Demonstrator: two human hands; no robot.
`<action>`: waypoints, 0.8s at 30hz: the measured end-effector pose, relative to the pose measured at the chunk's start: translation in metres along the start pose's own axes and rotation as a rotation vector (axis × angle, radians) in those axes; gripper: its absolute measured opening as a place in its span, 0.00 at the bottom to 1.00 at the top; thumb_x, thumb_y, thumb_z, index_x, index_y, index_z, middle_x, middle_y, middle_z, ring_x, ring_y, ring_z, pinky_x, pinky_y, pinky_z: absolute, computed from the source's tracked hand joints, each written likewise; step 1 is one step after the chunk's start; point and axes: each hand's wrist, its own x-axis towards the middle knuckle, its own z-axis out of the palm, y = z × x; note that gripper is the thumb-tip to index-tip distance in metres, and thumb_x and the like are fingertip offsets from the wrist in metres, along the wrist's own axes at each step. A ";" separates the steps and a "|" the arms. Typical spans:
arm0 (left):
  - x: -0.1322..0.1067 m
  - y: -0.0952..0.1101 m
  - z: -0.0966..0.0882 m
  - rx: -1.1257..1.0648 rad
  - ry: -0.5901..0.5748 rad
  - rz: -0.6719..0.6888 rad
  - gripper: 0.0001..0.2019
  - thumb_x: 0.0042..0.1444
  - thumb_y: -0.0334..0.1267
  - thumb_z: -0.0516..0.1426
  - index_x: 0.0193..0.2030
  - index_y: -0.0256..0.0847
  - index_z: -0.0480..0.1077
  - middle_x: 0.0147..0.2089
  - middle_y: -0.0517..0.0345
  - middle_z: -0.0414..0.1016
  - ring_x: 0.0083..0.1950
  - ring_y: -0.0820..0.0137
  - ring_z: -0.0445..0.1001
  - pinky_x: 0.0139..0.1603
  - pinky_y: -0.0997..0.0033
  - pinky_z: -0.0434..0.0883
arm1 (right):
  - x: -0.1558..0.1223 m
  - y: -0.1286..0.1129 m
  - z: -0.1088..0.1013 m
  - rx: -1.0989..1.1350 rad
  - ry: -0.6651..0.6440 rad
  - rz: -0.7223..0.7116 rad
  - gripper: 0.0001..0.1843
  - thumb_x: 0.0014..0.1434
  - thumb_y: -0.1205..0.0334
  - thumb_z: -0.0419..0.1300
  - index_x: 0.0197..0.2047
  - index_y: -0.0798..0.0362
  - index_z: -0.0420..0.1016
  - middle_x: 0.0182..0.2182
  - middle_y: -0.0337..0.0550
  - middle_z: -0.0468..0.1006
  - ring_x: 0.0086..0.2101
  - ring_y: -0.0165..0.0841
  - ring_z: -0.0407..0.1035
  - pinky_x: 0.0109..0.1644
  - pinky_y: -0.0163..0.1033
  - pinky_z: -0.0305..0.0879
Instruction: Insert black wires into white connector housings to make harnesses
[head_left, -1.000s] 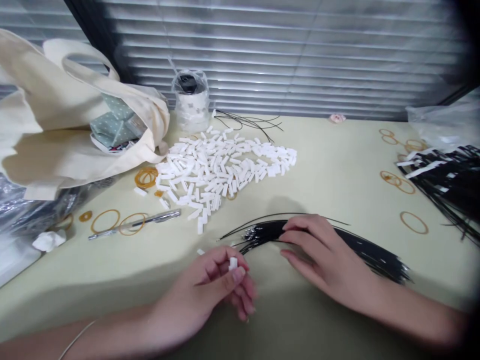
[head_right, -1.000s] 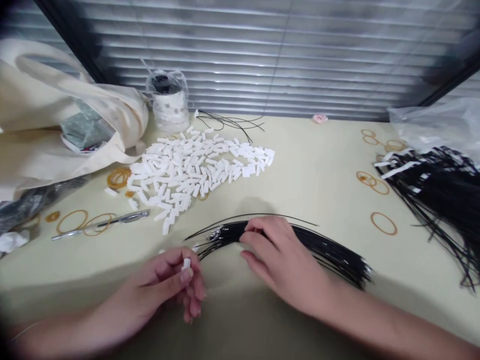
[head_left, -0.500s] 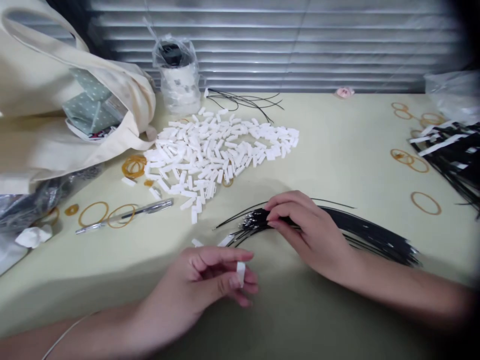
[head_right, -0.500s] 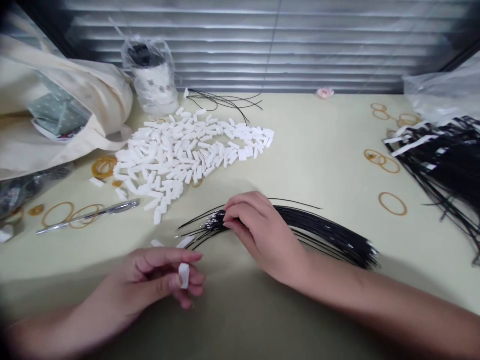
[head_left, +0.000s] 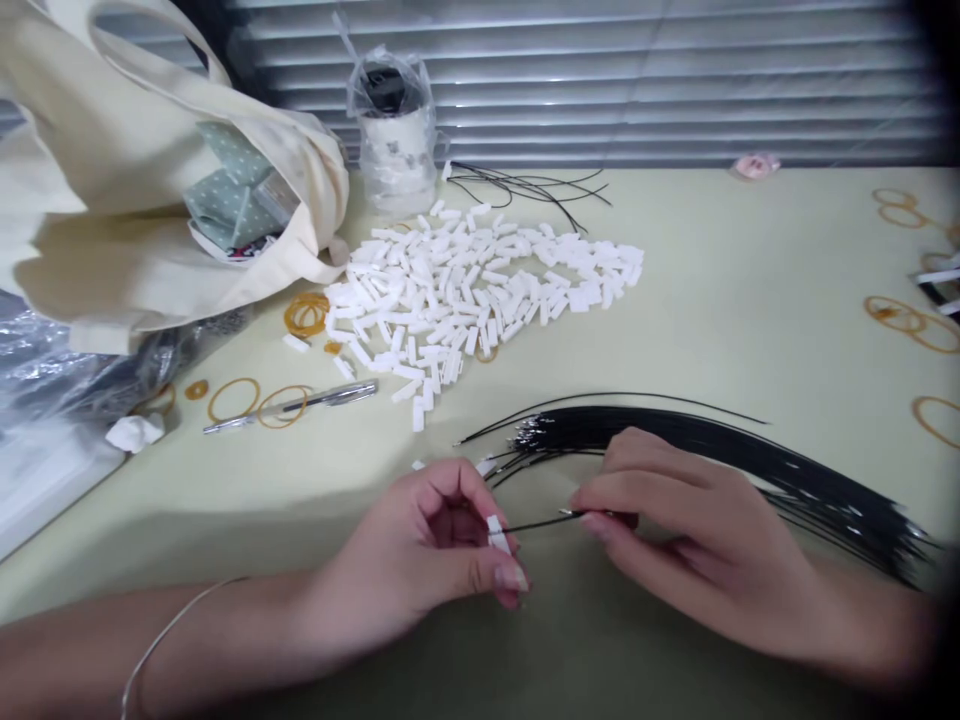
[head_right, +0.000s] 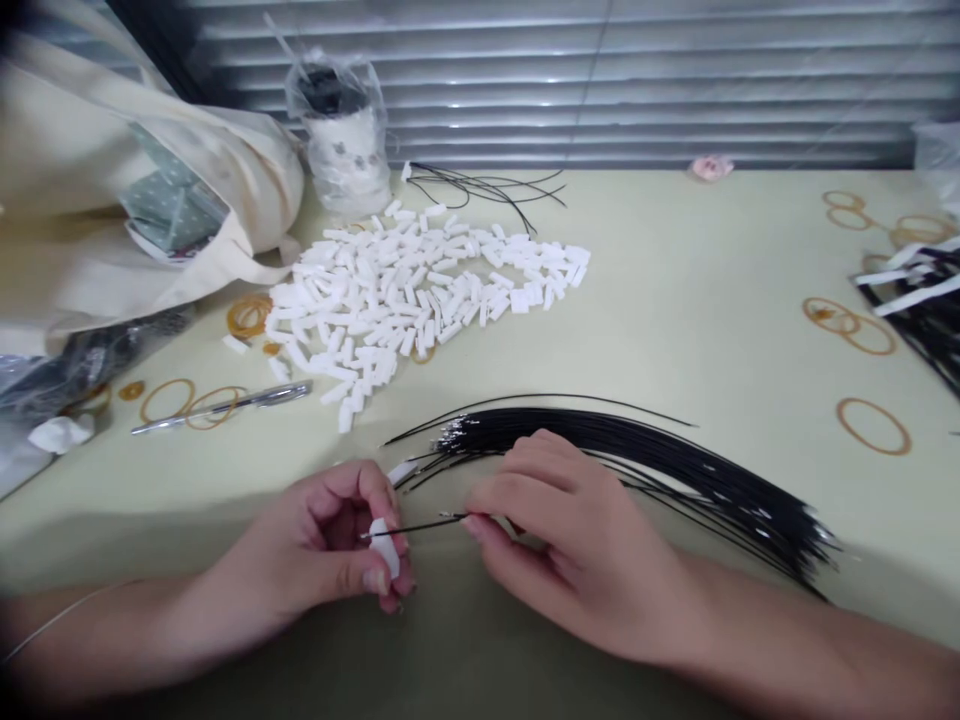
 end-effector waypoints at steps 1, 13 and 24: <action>0.000 -0.001 -0.001 -0.002 0.000 0.003 0.14 0.45 0.28 0.66 0.30 0.36 0.62 0.26 0.61 0.77 0.27 0.76 0.76 0.31 0.77 0.72 | -0.001 0.000 -0.001 0.001 0.008 0.003 0.06 0.58 0.71 0.55 0.38 0.51 0.69 0.24 0.37 0.68 0.27 0.26 0.61 0.30 0.33 0.60; 0.000 -0.005 -0.003 0.003 0.003 0.025 0.17 0.43 0.27 0.66 0.27 0.37 0.58 0.24 0.66 0.73 0.24 0.78 0.74 0.24 0.81 0.71 | -0.001 -0.009 -0.006 -0.017 0.021 -0.022 0.08 0.57 0.71 0.56 0.39 0.49 0.69 0.21 0.37 0.68 0.25 0.28 0.60 0.27 0.35 0.61; 0.001 -0.001 0.001 0.003 0.031 -0.017 0.16 0.42 0.27 0.66 0.26 0.37 0.60 0.23 0.65 0.74 0.22 0.78 0.73 0.22 0.83 0.71 | -0.001 -0.010 -0.006 -0.034 -0.008 -0.018 0.08 0.58 0.71 0.55 0.39 0.50 0.69 0.20 0.36 0.66 0.24 0.27 0.59 0.26 0.34 0.59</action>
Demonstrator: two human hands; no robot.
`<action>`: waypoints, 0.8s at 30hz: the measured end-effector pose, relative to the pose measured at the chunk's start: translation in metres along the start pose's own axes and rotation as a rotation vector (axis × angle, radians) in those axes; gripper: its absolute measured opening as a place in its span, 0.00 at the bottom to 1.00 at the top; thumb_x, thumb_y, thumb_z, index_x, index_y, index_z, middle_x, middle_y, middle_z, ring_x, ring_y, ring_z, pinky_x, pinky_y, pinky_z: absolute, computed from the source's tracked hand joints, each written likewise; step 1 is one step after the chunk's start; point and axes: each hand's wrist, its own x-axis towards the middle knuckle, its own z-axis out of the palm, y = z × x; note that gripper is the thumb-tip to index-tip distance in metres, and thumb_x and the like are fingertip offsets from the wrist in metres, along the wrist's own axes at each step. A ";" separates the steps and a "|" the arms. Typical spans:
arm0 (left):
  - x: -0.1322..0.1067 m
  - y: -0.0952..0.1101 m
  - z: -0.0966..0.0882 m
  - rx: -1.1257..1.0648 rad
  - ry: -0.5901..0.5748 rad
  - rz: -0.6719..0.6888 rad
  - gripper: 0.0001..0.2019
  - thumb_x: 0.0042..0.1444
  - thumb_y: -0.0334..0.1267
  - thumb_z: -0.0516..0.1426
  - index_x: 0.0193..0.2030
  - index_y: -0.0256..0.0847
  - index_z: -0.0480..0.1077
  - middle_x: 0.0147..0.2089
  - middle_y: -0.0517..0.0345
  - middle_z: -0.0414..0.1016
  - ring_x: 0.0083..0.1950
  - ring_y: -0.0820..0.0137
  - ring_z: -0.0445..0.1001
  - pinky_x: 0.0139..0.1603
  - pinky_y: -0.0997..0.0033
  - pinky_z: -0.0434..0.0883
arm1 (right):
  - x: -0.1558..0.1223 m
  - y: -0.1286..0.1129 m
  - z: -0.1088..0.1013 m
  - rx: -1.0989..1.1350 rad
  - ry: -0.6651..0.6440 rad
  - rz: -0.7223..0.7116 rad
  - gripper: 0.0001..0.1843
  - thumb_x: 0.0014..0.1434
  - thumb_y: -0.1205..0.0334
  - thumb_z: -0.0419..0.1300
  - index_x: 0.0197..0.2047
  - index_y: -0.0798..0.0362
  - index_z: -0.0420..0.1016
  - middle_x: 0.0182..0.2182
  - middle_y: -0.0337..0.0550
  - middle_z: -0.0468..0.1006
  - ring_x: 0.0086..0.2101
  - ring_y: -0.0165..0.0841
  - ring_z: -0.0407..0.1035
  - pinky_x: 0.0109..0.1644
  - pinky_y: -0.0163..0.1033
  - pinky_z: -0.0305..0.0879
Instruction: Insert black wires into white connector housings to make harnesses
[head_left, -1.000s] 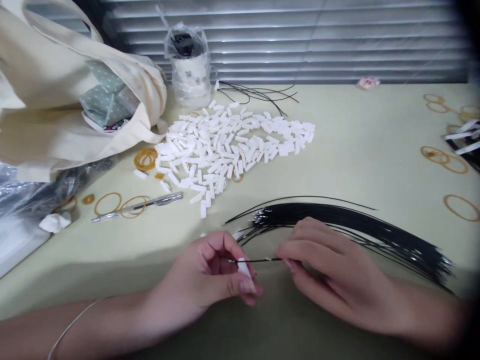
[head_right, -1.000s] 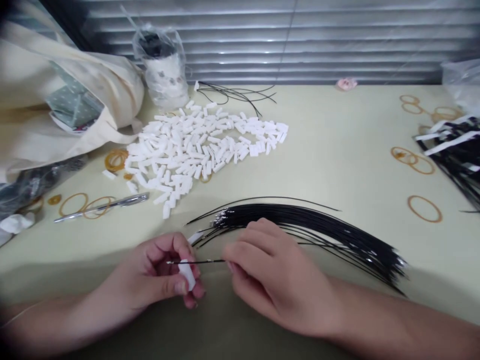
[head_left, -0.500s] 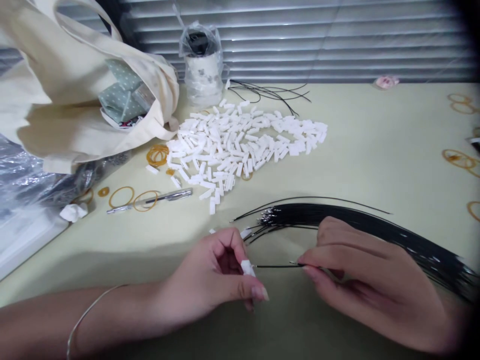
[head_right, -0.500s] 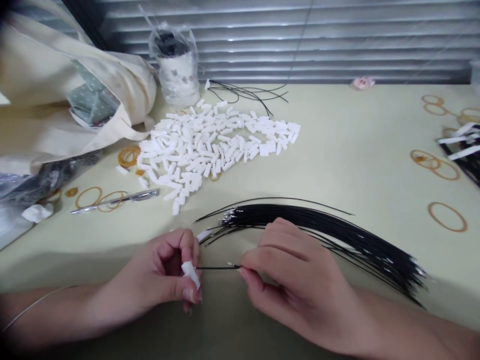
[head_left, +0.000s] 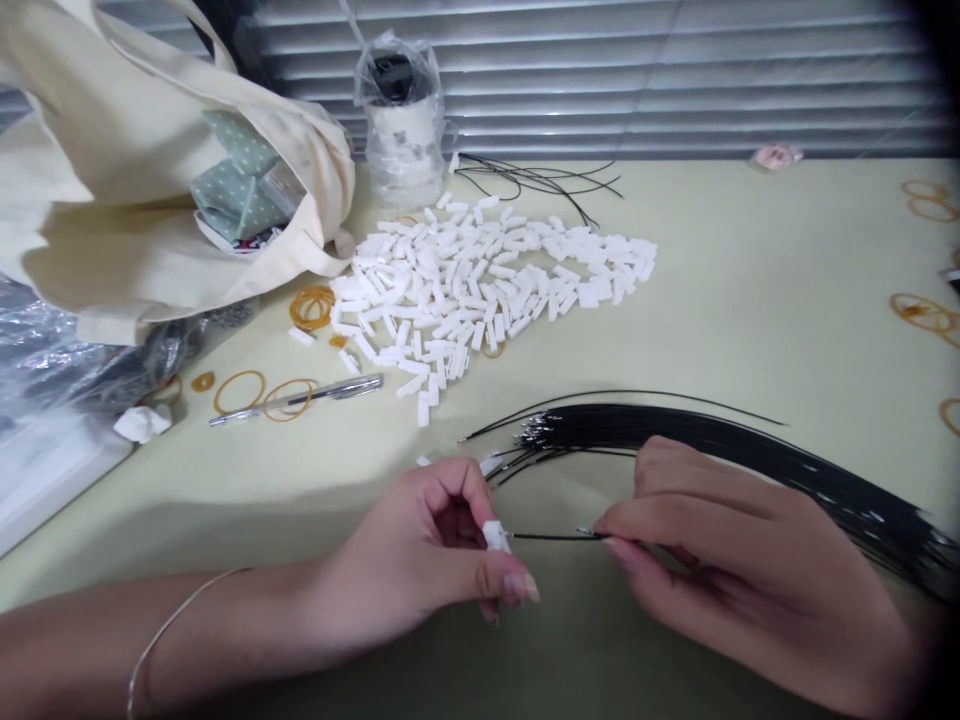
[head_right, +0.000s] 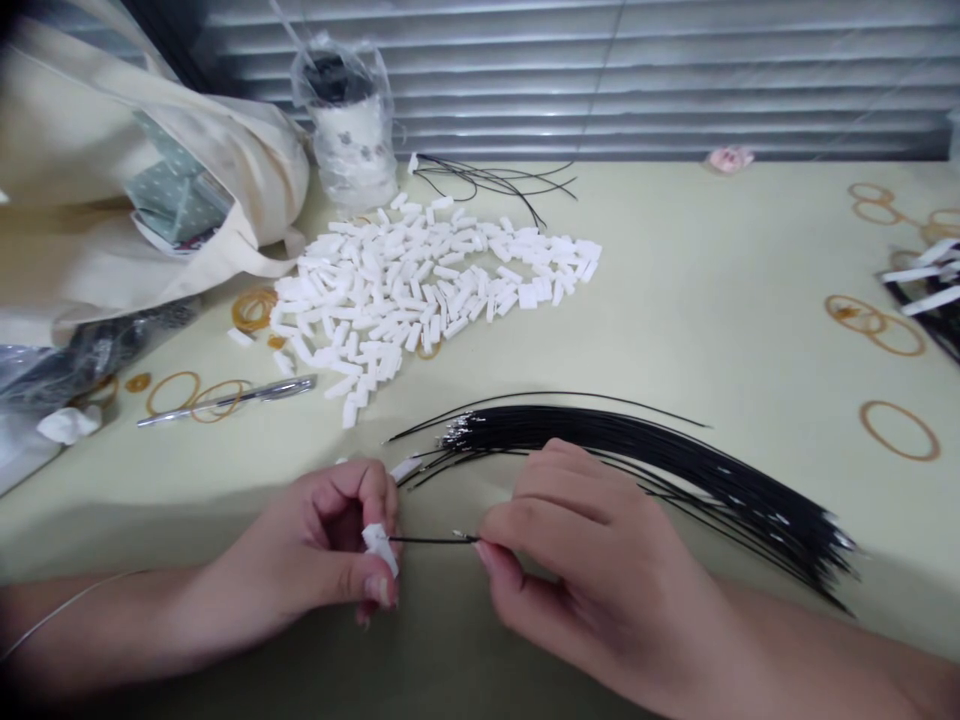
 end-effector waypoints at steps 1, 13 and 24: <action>0.000 0.000 0.000 0.001 0.007 -0.003 0.16 0.42 0.27 0.66 0.26 0.37 0.60 0.22 0.65 0.74 0.22 0.78 0.73 0.22 0.83 0.71 | 0.000 0.000 0.000 -0.002 0.000 0.001 0.07 0.58 0.71 0.55 0.38 0.50 0.69 0.20 0.36 0.66 0.24 0.27 0.59 0.26 0.34 0.59; -0.002 0.008 0.006 0.217 0.086 -0.112 0.19 0.38 0.34 0.69 0.26 0.37 0.59 0.20 0.66 0.70 0.21 0.81 0.67 0.20 0.83 0.63 | -0.004 -0.004 0.001 -0.019 -0.006 -0.019 0.09 0.58 0.74 0.55 0.41 0.54 0.69 0.28 0.37 0.71 0.30 0.27 0.62 0.35 0.35 0.59; -0.002 0.010 0.007 0.216 0.063 -0.134 0.19 0.37 0.32 0.69 0.24 0.37 0.59 0.17 0.69 0.69 0.19 0.82 0.67 0.19 0.85 0.62 | -0.002 -0.011 0.006 -0.022 0.032 0.018 0.06 0.60 0.71 0.54 0.39 0.55 0.70 0.27 0.37 0.68 0.30 0.25 0.59 0.35 0.32 0.57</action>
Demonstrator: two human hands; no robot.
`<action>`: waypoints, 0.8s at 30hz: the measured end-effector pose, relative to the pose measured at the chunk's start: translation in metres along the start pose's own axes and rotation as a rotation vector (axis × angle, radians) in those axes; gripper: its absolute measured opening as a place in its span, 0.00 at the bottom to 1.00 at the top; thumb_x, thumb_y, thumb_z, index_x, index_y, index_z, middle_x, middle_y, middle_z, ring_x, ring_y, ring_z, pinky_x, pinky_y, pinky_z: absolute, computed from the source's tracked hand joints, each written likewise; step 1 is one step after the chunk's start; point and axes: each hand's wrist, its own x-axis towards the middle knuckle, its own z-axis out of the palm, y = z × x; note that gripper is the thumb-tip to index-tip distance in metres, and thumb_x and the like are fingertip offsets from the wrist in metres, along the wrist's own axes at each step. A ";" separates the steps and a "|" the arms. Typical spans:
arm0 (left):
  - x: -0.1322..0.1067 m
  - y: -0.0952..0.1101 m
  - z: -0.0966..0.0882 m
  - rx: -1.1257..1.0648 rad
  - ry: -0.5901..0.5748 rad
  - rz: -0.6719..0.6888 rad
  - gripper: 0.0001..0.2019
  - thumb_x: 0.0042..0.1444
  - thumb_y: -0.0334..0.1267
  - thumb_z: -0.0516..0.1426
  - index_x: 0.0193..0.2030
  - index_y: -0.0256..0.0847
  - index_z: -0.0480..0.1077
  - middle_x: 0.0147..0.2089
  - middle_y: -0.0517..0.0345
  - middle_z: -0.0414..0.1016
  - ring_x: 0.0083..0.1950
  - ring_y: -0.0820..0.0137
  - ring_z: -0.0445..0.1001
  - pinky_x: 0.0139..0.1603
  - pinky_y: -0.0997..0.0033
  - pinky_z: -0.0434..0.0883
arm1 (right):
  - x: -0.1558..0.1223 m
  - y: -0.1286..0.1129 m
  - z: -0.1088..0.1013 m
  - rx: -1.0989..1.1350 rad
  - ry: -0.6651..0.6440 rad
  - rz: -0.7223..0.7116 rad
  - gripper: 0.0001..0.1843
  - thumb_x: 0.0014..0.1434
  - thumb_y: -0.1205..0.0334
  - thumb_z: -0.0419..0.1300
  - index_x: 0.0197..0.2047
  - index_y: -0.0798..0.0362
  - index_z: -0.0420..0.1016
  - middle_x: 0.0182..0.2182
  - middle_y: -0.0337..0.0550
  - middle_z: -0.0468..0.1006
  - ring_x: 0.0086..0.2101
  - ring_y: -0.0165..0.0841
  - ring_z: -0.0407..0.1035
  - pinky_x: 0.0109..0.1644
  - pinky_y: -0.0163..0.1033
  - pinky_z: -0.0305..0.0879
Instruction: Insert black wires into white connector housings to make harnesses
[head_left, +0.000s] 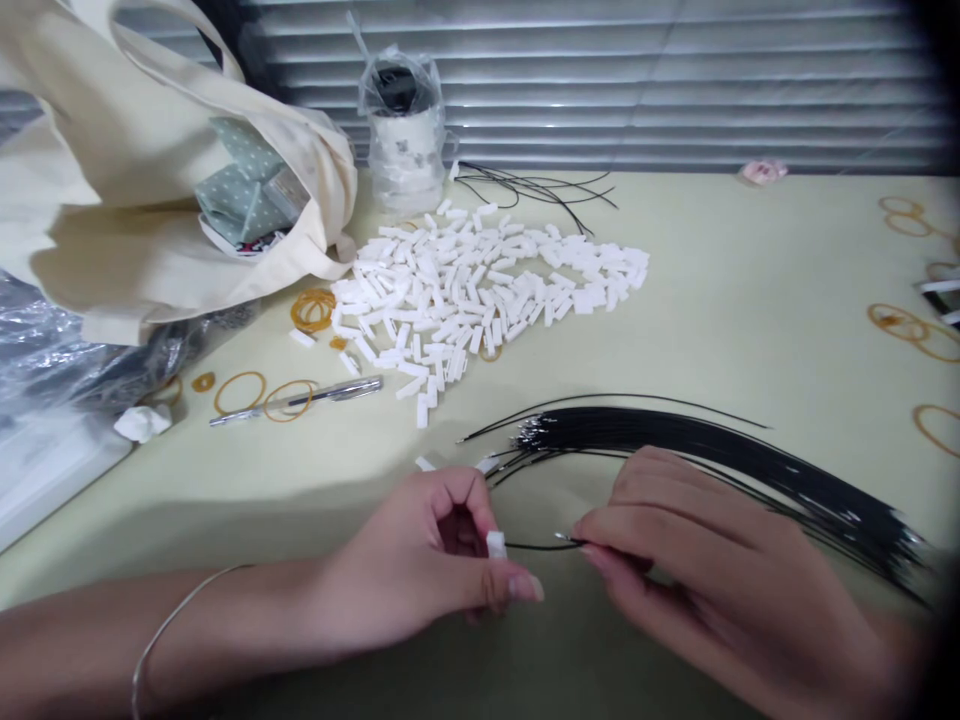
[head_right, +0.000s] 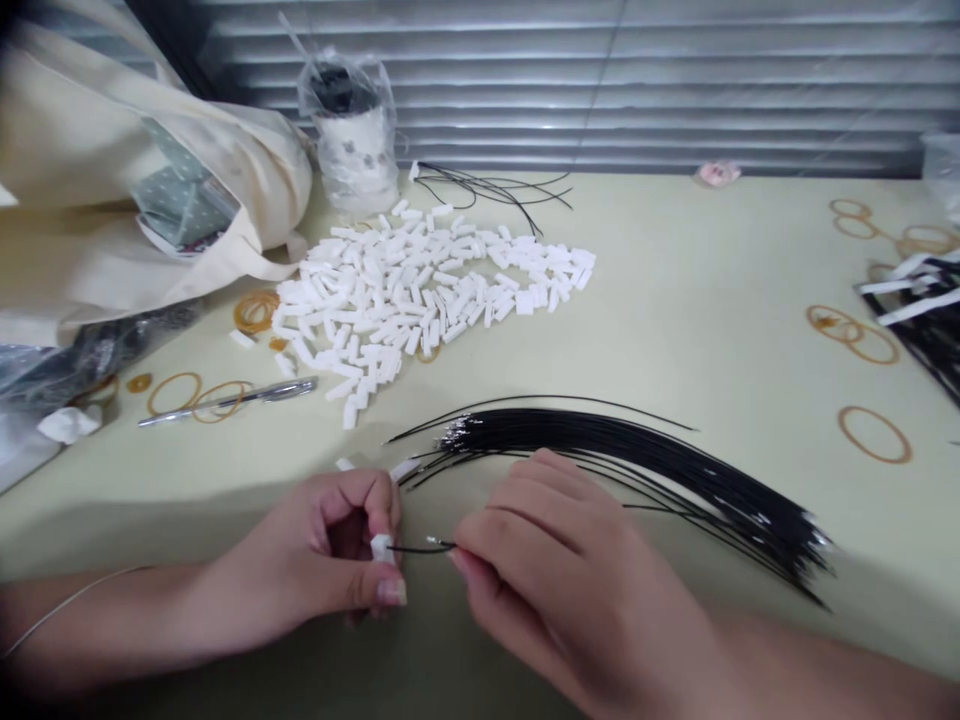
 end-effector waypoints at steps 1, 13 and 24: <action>0.000 0.001 0.000 0.004 -0.001 -0.006 0.19 0.37 0.32 0.69 0.24 0.37 0.59 0.17 0.69 0.69 0.19 0.81 0.67 0.19 0.85 0.62 | 0.000 -0.001 0.002 0.001 0.001 0.002 0.06 0.60 0.71 0.54 0.39 0.55 0.70 0.27 0.37 0.68 0.30 0.25 0.59 0.35 0.32 0.57; -0.001 0.000 -0.001 -0.009 -0.007 -0.015 0.20 0.37 0.34 0.69 0.25 0.37 0.59 0.17 0.70 0.68 0.19 0.82 0.67 0.20 0.85 0.64 | 0.006 -0.002 -0.015 -0.078 -0.068 0.074 0.07 0.61 0.68 0.53 0.41 0.51 0.71 0.41 0.41 0.69 0.41 0.28 0.63 0.42 0.32 0.60; 0.001 -0.001 -0.001 -0.088 -0.025 -0.015 0.21 0.33 0.32 0.71 0.24 0.36 0.59 0.17 0.69 0.70 0.19 0.81 0.69 0.19 0.85 0.67 | 0.032 -0.008 0.005 -0.172 -0.272 -0.144 0.19 0.61 0.72 0.47 0.25 0.54 0.74 0.21 0.40 0.69 0.25 0.33 0.60 0.29 0.38 0.55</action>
